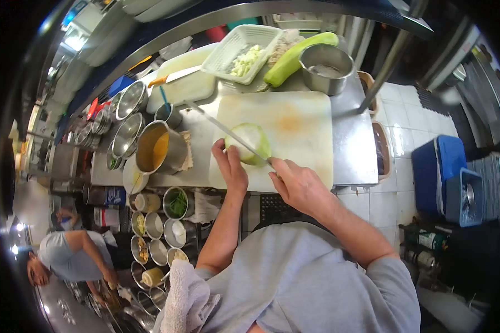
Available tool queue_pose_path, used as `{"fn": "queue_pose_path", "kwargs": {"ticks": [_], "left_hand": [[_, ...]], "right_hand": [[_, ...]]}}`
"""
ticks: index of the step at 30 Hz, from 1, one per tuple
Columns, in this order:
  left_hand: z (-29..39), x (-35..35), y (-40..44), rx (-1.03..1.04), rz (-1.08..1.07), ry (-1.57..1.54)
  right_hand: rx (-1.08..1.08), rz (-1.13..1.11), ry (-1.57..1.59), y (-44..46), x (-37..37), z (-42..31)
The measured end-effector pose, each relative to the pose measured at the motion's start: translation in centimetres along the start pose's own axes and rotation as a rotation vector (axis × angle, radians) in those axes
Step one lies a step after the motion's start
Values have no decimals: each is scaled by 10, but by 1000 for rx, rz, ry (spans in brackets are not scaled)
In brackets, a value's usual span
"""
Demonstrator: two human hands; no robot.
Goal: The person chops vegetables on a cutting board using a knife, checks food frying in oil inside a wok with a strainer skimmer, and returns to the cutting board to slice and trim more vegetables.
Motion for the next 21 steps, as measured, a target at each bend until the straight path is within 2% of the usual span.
{"fn": "queue_pose_path", "kwargs": {"ticks": [2,3,4,5,6,7,8,11,14,17,19,21], "left_hand": [[-42,-15,1,-113,62,78],[-63,-27,1,40,78,178],[-86,-38,-1,191,109,283],[-58,-37,2,41,89,269],[-57,-35,4,-123,141,29],[-53,-31,11,-164,164,-54],[-33,-20,14,-120,158,0],[-4,7,22,-71,41,-72],[-39,8,51,25,-83,-34],[-39,11,52,46,-127,-261],[-36,17,48,59,-126,-247],[-35,19,42,59,-117,-170]], "right_hand": [[112,-101,-58,-4,17,16],[193,-176,-63,-6,30,23],[94,-214,-92,-3,31,16],[76,-279,-63,-5,42,20],[15,-161,-50,-6,36,13],[39,-173,66,-4,28,7],[7,-90,96,-5,35,14],[83,-85,67,-6,26,6],[54,15,56,-5,27,0],[17,144,71,0,34,-4],[-31,233,72,1,34,-9],[-58,222,55,7,40,-12]]}}
Point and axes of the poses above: each hand's wrist, its own y-axis towards the middle knuckle, its own x-axis out of the palm, z = x × y, the point moved 7 cm from there along y, towards the middle knuckle, and after that the axes turned 2 degrees about -z, right-handed, at the moved point
